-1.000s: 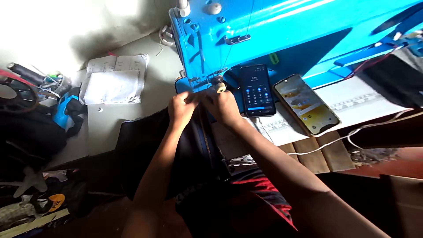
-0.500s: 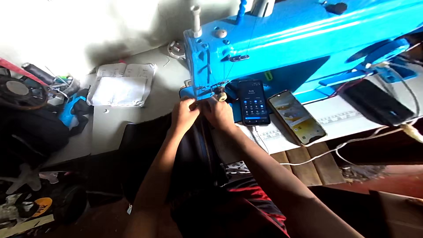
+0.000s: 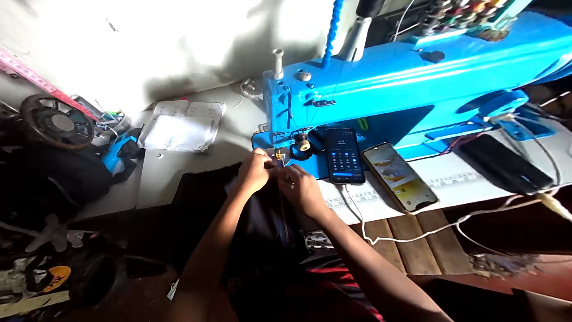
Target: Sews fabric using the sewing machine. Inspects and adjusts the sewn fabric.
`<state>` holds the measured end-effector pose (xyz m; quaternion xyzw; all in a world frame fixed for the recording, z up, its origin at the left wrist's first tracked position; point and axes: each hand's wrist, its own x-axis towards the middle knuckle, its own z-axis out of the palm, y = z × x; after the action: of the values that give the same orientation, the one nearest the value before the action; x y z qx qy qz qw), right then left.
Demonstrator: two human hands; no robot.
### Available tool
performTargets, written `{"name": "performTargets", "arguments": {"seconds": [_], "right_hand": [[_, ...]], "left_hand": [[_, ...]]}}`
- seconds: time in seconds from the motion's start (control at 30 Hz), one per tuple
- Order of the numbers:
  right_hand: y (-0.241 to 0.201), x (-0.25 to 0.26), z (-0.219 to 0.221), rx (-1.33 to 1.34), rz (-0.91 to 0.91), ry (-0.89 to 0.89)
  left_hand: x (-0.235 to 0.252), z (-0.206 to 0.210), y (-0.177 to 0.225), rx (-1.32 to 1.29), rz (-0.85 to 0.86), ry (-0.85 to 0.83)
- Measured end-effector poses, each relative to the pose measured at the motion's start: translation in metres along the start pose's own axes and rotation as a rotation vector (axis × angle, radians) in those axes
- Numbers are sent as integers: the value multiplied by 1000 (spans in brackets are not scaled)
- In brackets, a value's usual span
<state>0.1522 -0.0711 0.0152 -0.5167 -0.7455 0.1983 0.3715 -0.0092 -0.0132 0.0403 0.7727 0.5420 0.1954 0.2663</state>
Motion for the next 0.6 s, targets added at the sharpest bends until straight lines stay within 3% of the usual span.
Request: {"name": "performTargets", "arguments": {"seconds": [0.07,0.2,0.6], "right_hand": [[11,9,-1,-159,-30,19],[20,19,-3,-300,1,-105],[41,18,10,-186,-184,139]], "left_hand": [[-4,-1,2,42,-25,-23],[-8,-1,3,55,-11,-28],[4,-14,2,-217,22,-11]]}}
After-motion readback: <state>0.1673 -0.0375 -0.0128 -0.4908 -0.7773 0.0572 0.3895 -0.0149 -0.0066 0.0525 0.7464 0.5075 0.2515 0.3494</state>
